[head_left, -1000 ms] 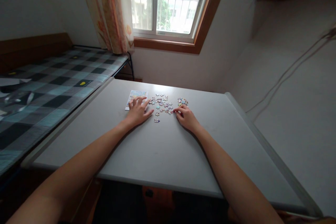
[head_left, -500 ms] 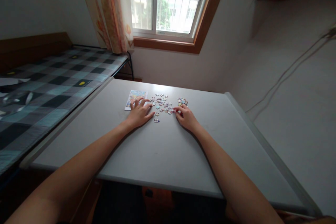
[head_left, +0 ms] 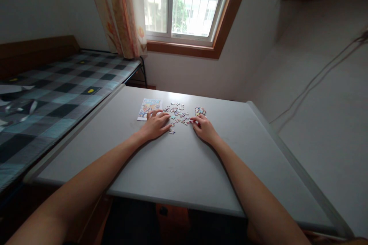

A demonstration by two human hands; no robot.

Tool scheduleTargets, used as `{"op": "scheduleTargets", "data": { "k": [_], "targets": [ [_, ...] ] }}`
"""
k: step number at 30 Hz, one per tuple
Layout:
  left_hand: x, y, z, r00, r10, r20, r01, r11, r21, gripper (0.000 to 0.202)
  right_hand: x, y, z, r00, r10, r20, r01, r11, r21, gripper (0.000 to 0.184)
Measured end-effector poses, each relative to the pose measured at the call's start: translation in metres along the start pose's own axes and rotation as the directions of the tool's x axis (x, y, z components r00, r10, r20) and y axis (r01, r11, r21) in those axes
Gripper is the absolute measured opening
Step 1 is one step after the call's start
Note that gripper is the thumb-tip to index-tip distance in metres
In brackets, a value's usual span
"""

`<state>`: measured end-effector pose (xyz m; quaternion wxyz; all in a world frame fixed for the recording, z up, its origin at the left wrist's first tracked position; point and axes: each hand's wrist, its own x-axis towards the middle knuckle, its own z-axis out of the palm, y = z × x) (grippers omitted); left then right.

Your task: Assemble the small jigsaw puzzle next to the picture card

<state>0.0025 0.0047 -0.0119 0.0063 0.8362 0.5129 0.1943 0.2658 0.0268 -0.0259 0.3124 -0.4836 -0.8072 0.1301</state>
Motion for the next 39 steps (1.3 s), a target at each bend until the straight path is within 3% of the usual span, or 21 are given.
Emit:
{"op": "scheduleTargets", "data": {
  "k": [14, 22, 28, 36, 39],
  "targets": [
    [0.007, 0.001, 0.003, 0.983, -0.183, 0.032, 0.178, 0.978, 0.108, 0.058, 0.0, -0.003, -0.002, 1.0, 0.003, -0.005, -0.003, 1.0, -0.004, 0.024],
    [0.009, 0.0, 0.002, 0.987, -0.138, 0.079, 0.13, 0.987, 0.094, 0.062, 0.0, -0.002, -0.001, 1.0, 0.007, -0.001, -0.007, 1.0, -0.013, 0.025],
    [0.01, 0.0, 0.004, 0.987, -0.149, 0.054, 0.142, 0.982, 0.121, 0.063, 0.0, -0.003, -0.002, 1.0, 0.002, -0.008, -0.002, 1.0, -0.01, 0.024],
    [0.007, 0.01, -0.005, 0.988, -0.14, -0.06, 0.146, 0.981, 0.126, 0.045, 0.0, -0.003, -0.003, 1.0, -0.002, -0.006, 0.002, 1.0, 0.0, 0.024],
    [0.004, 0.015, -0.01, 0.986, -0.162, -0.043, 0.166, 0.975, 0.145, 0.04, 0.0, -0.003, -0.003, 1.0, -0.008, -0.006, 0.008, 1.0, 0.002, 0.024]
  ]
}}
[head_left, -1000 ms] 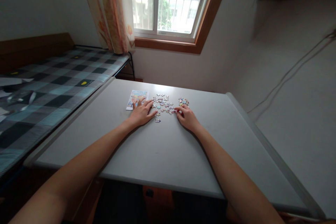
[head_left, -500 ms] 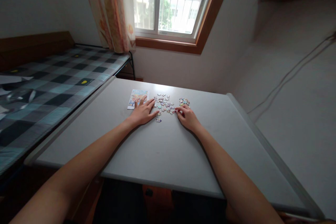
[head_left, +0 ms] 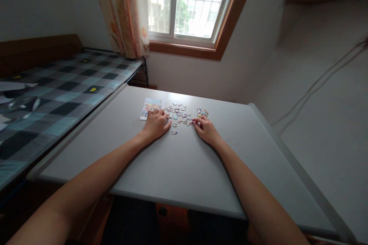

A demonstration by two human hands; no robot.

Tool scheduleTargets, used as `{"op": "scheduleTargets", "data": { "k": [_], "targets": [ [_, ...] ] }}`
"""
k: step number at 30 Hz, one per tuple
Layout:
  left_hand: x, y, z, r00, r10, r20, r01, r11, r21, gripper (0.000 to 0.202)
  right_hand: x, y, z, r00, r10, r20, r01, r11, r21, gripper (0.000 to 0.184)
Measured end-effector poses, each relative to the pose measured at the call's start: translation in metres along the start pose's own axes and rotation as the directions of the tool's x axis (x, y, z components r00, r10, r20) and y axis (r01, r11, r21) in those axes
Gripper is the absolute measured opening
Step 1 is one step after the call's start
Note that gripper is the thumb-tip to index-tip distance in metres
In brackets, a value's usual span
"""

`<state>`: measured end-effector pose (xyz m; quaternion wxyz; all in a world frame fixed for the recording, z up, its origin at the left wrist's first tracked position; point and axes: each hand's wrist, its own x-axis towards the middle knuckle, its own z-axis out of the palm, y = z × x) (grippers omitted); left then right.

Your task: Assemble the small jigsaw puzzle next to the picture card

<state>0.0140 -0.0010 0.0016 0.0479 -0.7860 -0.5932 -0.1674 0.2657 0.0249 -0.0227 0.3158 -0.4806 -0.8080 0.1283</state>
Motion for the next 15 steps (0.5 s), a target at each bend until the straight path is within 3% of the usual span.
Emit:
{"op": "scheduleTargets", "data": {
  "k": [5, 15],
  "targets": [
    [-0.0057, 0.0052, -0.0014, 0.985, -0.062, 0.163, 0.052, 0.997, 0.065, 0.046, -0.0001, 0.0008, 0.0007, 1.0, 0.002, 0.004, -0.002, 1.0, -0.005, 0.025],
    [-0.0047, 0.008, -0.0054, 0.978, -0.072, 0.198, 0.053, 0.994, 0.097, 0.046, -0.0006, 0.0002, 0.0005, 1.0, 0.005, 0.0, -0.005, 1.0, -0.007, 0.024]
  ]
}}
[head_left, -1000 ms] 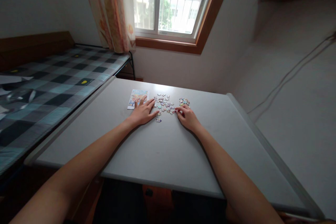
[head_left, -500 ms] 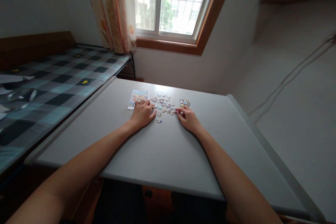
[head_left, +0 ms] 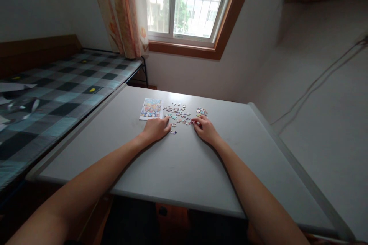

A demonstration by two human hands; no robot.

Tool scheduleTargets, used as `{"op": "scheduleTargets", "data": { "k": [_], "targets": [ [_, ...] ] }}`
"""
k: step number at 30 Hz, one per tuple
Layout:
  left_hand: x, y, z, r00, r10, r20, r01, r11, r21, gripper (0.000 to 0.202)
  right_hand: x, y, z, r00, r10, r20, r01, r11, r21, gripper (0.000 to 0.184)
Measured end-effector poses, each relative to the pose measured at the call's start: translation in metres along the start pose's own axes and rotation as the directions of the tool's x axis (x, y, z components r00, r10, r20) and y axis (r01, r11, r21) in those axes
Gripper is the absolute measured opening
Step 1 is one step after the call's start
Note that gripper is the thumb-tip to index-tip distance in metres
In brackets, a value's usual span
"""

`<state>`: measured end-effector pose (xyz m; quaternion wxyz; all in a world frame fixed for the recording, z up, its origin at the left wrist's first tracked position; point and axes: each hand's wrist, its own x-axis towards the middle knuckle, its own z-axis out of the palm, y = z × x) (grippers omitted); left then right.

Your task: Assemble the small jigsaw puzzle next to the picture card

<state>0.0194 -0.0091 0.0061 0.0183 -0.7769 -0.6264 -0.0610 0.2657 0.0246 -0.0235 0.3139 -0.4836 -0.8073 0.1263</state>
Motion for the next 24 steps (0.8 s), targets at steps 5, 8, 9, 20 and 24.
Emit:
{"op": "scheduleTargets", "data": {
  "k": [5, 8, 9, 20, 24],
  "targets": [
    [0.0002, -0.001, 0.001, 1.0, 0.004, -0.006, -0.004, 1.0, -0.005, 0.046, -0.0002, -0.0019, -0.0012, 1.0, -0.002, -0.001, 0.002, 1.0, 0.001, 0.024],
    [0.0, -0.0019, 0.0016, 1.0, -0.004, 0.001, 0.004, 1.0, -0.018, 0.047, -0.0001, -0.0023, -0.0017, 1.0, -0.002, 0.004, 0.002, 1.0, 0.004, 0.024],
    [0.0, -0.0023, 0.0018, 1.0, -0.005, 0.001, 0.005, 1.0, -0.025, 0.047, 0.0, -0.0023, -0.0018, 1.0, -0.002, 0.006, 0.002, 1.0, 0.004, 0.024],
    [0.0013, -0.0063, 0.0079, 0.999, -0.03, -0.043, 0.024, 0.991, -0.133, 0.044, -0.0002, -0.0022, -0.0015, 1.0, 0.002, 0.007, -0.002, 1.0, -0.008, 0.024],
    [0.0019, -0.0069, 0.0085, 0.998, -0.029, -0.051, 0.022, 0.989, -0.148, 0.043, 0.0017, -0.0038, -0.0031, 0.998, -0.04, -0.042, 0.039, 0.999, -0.034, 0.024]
  ]
}}
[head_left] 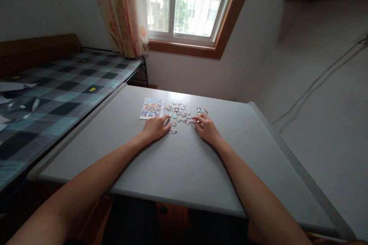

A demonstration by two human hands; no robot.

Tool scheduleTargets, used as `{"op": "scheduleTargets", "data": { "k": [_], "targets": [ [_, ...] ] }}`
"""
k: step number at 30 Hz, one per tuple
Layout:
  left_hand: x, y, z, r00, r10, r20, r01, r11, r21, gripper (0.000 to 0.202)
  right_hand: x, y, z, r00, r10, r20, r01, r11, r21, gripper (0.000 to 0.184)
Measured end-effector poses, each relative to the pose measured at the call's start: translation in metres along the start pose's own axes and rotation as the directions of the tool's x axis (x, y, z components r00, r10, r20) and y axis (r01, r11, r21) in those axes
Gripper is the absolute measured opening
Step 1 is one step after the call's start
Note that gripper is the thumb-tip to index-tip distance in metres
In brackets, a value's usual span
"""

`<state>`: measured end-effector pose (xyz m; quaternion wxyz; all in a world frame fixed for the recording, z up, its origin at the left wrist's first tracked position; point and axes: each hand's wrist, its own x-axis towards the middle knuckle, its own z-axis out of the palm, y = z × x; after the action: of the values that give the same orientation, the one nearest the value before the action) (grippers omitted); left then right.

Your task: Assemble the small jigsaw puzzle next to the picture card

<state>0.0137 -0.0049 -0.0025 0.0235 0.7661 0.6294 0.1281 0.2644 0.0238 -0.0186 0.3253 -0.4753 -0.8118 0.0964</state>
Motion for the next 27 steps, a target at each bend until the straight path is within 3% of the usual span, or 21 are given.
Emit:
{"op": "scheduleTargets", "data": {
  "k": [3, 6, 13, 18, 27],
  "targets": [
    [0.001, 0.0, 0.0, 1.0, -0.003, 0.002, 0.003, 1.0, -0.005, 0.042, 0.009, -0.008, -0.004, 1.0, -0.007, -0.018, 0.007, 1.0, -0.03, 0.021],
    [0.001, 0.0, 0.0, 1.0, 0.001, 0.013, -0.001, 1.0, 0.005, 0.04, 0.027, -0.023, -0.007, 0.996, 0.011, 0.085, -0.006, 0.998, -0.057, 0.018],
    [-0.001, 0.002, -0.003, 1.0, 0.002, 0.015, -0.002, 1.0, 0.001, 0.04, 0.074, -0.057, 0.003, 0.94, 0.214, 0.264, -0.154, 0.961, -0.23, 0.018],
    [-0.002, 0.003, -0.004, 1.0, 0.003, 0.018, -0.003, 1.0, -0.003, 0.041, 0.084, -0.058, 0.018, 0.91, 0.334, 0.247, -0.254, 0.917, -0.307, 0.02],
    [-0.001, 0.003, -0.004, 1.0, 0.004, 0.019, -0.003, 1.0, -0.009, 0.037, 0.08, -0.053, 0.023, 0.919, 0.312, 0.243, -0.218, 0.912, -0.349, 0.021]
  ]
}}
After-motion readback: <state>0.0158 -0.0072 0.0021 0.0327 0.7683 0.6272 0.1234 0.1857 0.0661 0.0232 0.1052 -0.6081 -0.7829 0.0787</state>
